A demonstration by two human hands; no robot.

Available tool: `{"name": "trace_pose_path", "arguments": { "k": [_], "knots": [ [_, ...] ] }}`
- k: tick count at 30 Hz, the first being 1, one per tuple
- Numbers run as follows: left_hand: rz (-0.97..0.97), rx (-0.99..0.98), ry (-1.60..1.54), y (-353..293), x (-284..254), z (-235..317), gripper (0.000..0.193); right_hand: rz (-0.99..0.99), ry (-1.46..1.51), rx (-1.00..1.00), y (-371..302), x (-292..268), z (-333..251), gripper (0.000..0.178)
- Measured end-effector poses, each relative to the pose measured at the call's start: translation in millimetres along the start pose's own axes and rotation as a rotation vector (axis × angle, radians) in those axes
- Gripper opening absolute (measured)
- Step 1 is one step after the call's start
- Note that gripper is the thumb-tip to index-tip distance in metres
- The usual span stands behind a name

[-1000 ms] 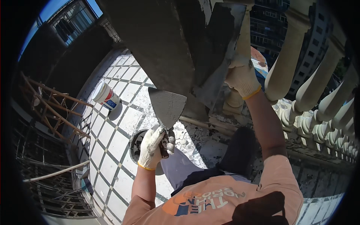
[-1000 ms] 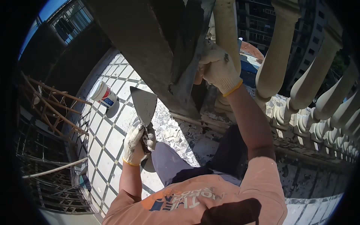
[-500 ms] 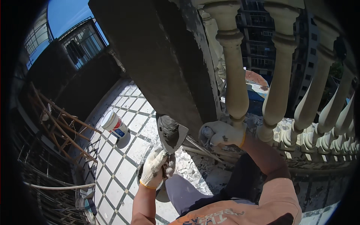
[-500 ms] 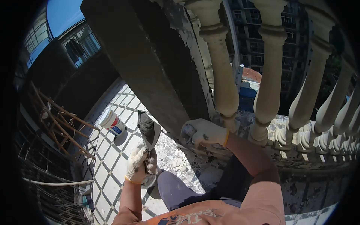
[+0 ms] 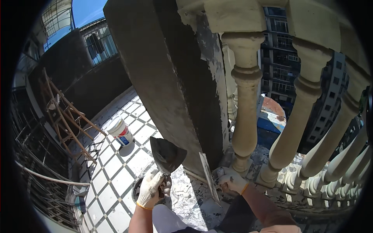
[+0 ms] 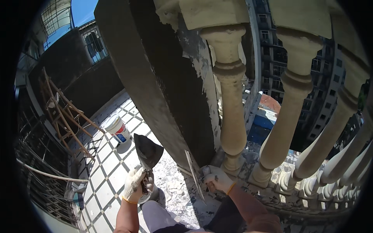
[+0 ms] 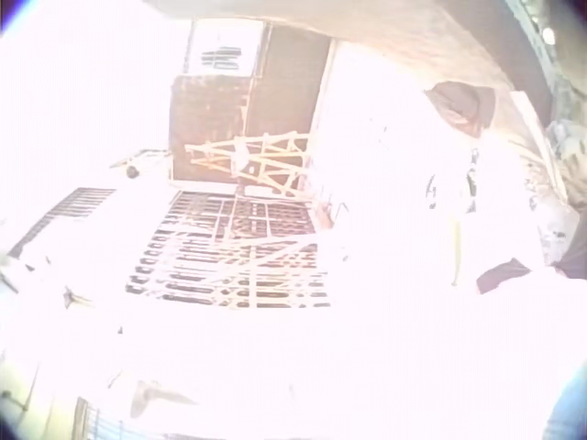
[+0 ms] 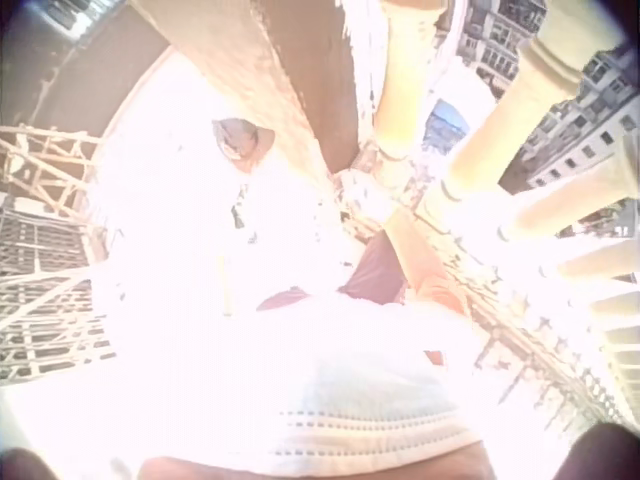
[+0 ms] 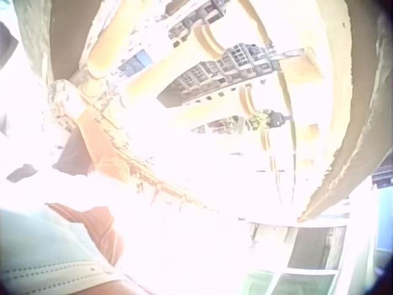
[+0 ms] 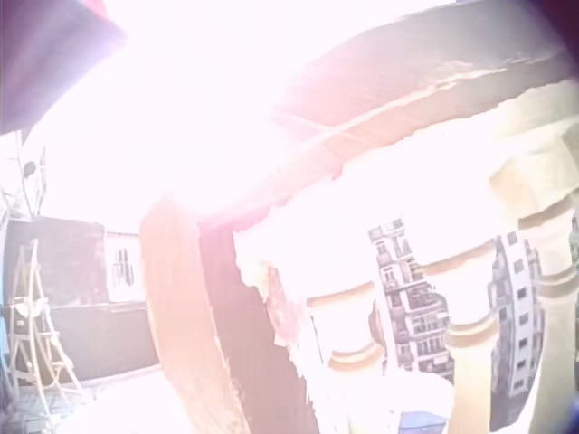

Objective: Apply mortar to stone balusters and pillars on a balcony using a trowel and hawk.

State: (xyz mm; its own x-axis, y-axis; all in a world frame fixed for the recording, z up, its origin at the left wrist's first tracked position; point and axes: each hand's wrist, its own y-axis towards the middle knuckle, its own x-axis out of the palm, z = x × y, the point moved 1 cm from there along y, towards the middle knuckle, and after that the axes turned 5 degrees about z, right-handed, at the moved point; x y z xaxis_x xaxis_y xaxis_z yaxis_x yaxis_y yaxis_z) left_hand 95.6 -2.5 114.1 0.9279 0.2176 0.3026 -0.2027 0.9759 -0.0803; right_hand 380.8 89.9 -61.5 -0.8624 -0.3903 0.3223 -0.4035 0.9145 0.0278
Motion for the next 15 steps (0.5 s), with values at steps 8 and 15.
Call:
{"name": "trace_pose_path", "arguments": {
  "k": [8,15],
  "knots": [
    [0.076,-0.135,-0.037,-1.6,2.7,-8.8,0.017,0.061,0.147,0.398,7.4,7.2,28.0,0.007],
    [0.095,-0.161,-0.065,-13.6,-41.8,-56.3,0.016,0.062,0.107,0.376,13.3,18.8,44.7,0.007]
  ]
}}
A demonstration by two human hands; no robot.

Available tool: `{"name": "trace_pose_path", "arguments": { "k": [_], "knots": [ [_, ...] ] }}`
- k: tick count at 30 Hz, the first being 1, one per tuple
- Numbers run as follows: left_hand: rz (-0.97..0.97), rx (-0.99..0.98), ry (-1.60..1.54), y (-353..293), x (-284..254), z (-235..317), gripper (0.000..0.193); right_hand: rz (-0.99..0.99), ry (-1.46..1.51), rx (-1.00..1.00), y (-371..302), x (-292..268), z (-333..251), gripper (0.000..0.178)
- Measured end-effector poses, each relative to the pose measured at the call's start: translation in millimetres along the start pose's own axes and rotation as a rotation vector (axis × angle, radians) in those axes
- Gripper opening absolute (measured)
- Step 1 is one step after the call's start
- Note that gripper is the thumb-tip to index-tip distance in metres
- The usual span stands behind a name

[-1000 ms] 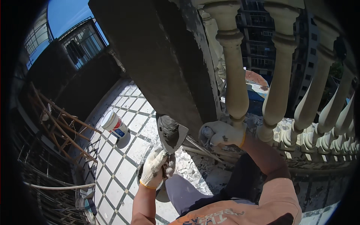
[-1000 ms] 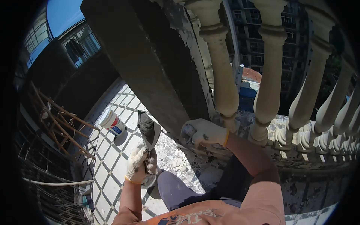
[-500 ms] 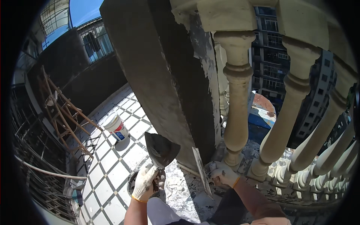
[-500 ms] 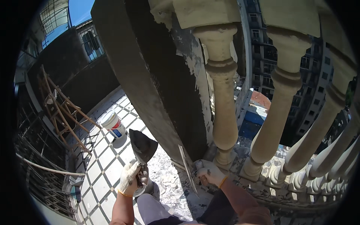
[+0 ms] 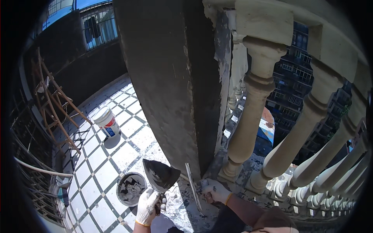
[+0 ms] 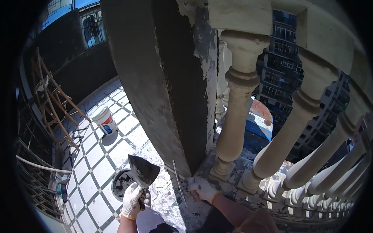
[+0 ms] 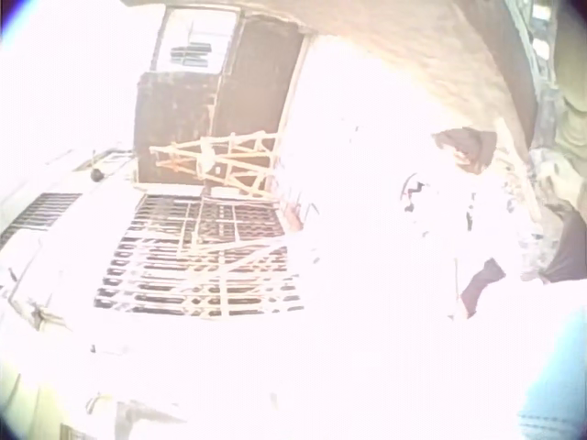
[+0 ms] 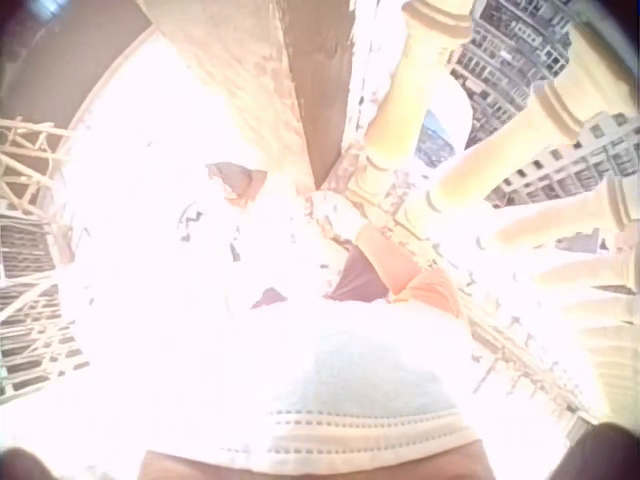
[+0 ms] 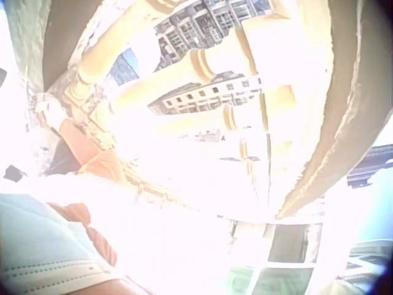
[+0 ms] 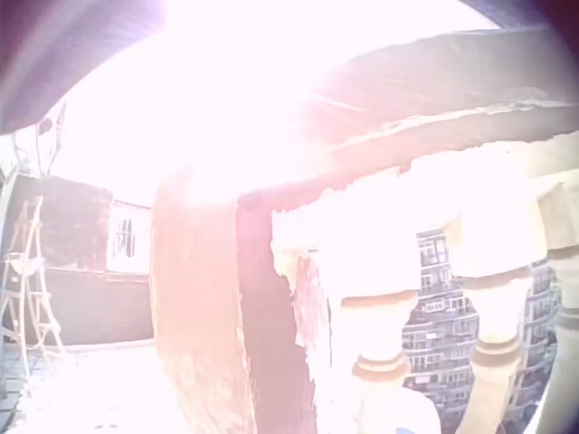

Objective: Apply mortar to stone balusters and pillars on a balcony using a trowel and hawk.

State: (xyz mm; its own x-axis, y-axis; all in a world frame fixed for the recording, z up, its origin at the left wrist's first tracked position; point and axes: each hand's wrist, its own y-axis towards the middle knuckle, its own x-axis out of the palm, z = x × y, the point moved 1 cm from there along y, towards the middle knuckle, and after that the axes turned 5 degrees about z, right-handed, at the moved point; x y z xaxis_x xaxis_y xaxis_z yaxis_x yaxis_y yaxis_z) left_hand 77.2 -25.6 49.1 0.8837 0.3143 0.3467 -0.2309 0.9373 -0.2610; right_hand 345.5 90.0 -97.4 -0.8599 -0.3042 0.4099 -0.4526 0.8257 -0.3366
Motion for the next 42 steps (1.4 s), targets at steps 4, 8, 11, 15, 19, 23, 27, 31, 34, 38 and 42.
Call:
{"name": "trace_pose_path", "arguments": {
  "k": [4,8,11,15,19,23,27,31,34,38,42],
  "knots": [
    [-0.009,0.007,0.011,8.1,-29.1,-15.3,0.014,0.104,0.039,-0.077,-7.4,0.8,27.0,0.003],
    [-0.066,-0.022,-0.017,8.1,-31.6,5.2,0.013,0.191,0.077,-0.041,-53.5,20.4,-1.4,0.008],
    [-0.105,0.011,0.009,15.0,-30.7,22.4,0.014,0.237,0.041,-0.074,-62.1,20.3,3.3,0.012],
    [-0.137,0.084,0.033,23.2,-33.4,35.1,0.017,0.259,0.039,-0.068,-72.4,31.5,-12.6,0.023],
    [-0.198,0.136,0.094,37.7,-38.8,44.0,0.021,0.237,-0.034,-0.042,-83.1,61.2,-41.0,0.030],
    [-0.220,0.174,0.139,34.8,-36.4,65.6,0.022,0.207,0.360,-0.176,-77.8,77.6,-34.4,0.039],
    [-0.189,0.217,0.208,39.3,-43.3,61.2,0.024,-0.143,0.311,-0.323,-79.5,84.3,-47.9,0.042],
    [-0.195,0.245,0.261,42.6,-49.1,52.0,0.023,-0.149,0.119,-0.321,-101.3,114.6,-77.7,0.042],
    [-0.206,0.278,0.286,38.8,-46.7,51.4,0.022,-0.054,-0.068,-0.277,-110.0,136.2,-94.2,0.041],
    [-0.129,0.379,0.406,26.8,-32.9,60.0,0.022,0.020,-0.457,-0.438,-105.8,148.4,-101.5,0.040],
    [-0.132,0.490,0.562,20.8,-27.3,70.3,0.022,0.063,-0.541,-0.601,-95.4,158.3,-99.5,0.035]
  ]
}}
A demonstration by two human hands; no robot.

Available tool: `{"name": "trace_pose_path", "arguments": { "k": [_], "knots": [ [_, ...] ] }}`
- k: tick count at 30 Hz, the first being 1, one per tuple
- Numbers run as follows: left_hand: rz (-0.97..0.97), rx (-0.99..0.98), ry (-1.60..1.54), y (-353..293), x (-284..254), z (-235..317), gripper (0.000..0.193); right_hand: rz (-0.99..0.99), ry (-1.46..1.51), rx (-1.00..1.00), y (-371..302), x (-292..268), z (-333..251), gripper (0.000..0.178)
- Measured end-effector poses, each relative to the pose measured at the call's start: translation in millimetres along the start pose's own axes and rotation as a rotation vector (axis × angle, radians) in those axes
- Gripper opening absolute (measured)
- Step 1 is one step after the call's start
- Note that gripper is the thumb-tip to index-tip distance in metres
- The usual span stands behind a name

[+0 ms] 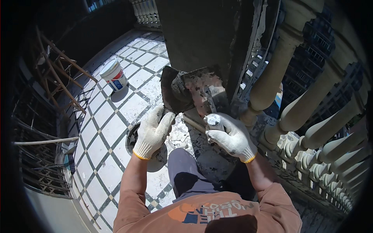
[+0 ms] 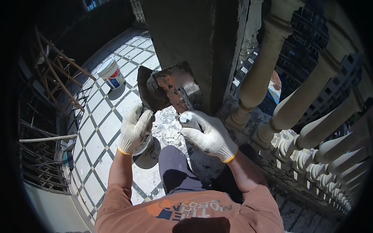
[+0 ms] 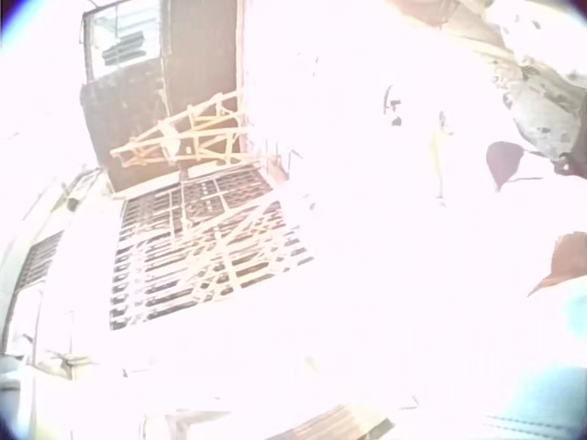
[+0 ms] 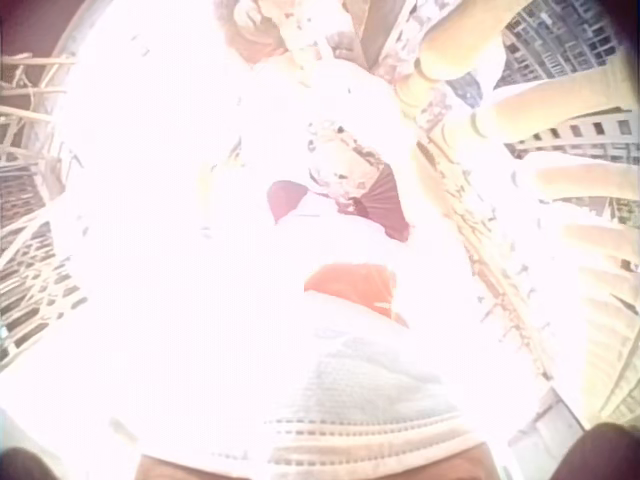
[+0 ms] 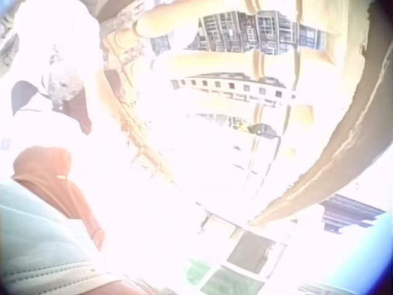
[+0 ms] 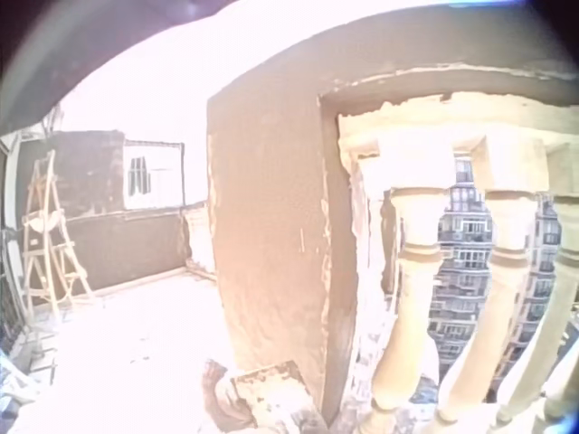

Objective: Apply mortar to stone balusters and pillars on a balcony using a trowel and hawk.

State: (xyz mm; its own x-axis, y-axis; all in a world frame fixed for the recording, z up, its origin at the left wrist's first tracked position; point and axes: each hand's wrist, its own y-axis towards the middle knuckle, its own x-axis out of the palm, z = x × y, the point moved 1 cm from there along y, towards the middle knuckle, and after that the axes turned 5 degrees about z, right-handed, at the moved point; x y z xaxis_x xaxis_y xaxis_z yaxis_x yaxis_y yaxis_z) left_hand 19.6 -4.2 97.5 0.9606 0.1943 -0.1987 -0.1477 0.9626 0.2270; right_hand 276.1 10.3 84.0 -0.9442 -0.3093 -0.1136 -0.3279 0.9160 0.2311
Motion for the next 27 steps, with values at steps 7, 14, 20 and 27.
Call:
{"name": "trace_pose_path", "arguments": {
  "k": [7,14,20,27],
  "knots": [
    [0.043,0.294,0.353,2.8,1.7,30.0,0.019,0.030,-0.069,0.013,2.7,6.0,-7.5,0.036],
    [0.007,0.412,0.499,7.0,-0.3,47.1,0.017,0.105,-0.094,-0.020,2.6,-0.1,-13.1,0.034],
    [0.058,0.123,0.017,-3.4,-23.1,45.5,0.015,0.125,0.710,-0.062,32.2,-23.6,-49.0,0.026],
    [0.149,-0.076,-0.241,-29.9,-35.4,17.7,0.014,-0.209,1.490,-0.459,121.9,-76.7,-168.2,0.022]
  ]
}}
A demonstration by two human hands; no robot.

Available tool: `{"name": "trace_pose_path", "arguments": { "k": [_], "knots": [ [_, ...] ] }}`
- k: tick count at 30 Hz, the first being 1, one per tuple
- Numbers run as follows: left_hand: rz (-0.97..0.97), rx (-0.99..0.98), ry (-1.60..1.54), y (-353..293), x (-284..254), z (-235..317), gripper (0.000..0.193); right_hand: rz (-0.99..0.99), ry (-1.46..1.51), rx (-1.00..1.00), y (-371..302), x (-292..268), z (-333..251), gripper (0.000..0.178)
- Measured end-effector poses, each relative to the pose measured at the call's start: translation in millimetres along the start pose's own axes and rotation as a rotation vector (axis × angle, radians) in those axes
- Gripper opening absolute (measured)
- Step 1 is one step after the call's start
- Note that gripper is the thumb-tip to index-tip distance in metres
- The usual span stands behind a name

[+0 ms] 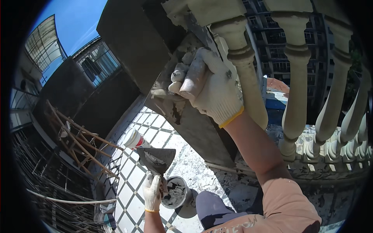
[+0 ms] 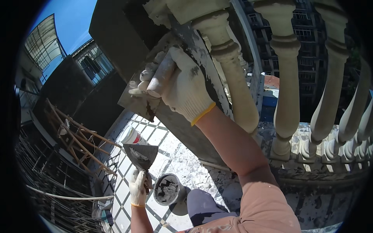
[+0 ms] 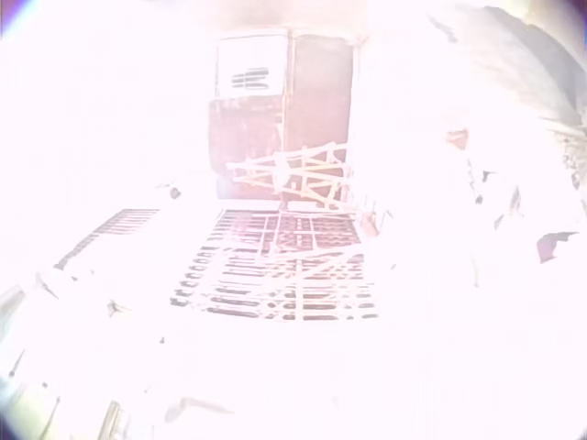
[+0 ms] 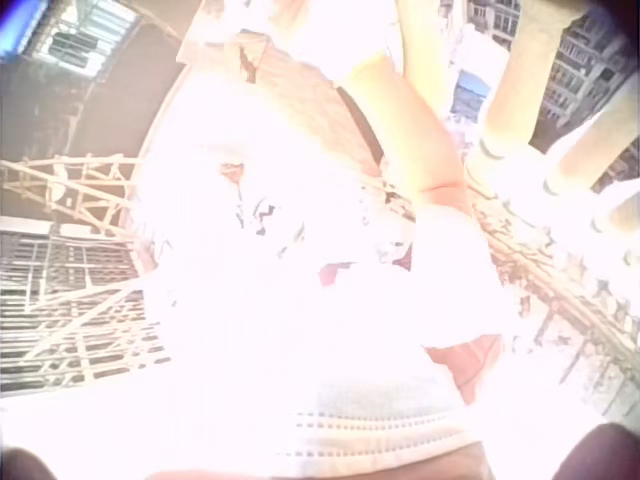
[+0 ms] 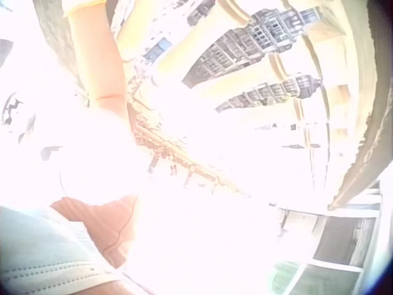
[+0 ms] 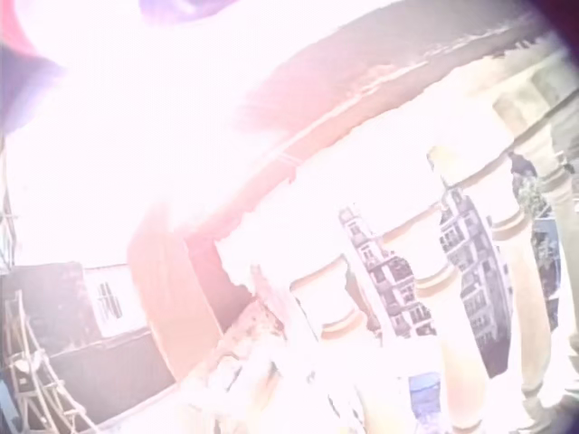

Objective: Apply mortar to stone balusters and pillars on a balcony using a trowel and hawk.

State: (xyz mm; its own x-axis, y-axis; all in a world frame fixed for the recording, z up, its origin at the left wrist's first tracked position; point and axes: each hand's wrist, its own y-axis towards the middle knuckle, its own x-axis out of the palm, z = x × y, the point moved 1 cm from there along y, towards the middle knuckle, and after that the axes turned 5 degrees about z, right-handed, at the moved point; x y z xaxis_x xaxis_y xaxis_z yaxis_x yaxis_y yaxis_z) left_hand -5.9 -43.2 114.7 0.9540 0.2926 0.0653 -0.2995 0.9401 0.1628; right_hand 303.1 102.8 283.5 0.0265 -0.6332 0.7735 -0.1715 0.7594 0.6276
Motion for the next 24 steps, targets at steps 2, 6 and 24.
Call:
{"name": "trace_pose_path", "arguments": {
  "k": [2,6,24],
  "knots": [
    [0.016,-0.004,-0.016,-7.7,-0.9,-11.0,0.015,-0.044,-0.004,-0.038,32.3,7.8,-5.7,0.024],
    [0.049,-0.084,0.000,-23.2,-4.3,-28.2,0.015,-0.268,0.153,-0.030,85.2,9.7,-19.7,0.034],
    [0.062,-0.189,0.075,-14.0,17.0,-38.9,0.021,0.101,0.132,-0.185,147.5,37.1,-20.1,0.036]
  ]
}}
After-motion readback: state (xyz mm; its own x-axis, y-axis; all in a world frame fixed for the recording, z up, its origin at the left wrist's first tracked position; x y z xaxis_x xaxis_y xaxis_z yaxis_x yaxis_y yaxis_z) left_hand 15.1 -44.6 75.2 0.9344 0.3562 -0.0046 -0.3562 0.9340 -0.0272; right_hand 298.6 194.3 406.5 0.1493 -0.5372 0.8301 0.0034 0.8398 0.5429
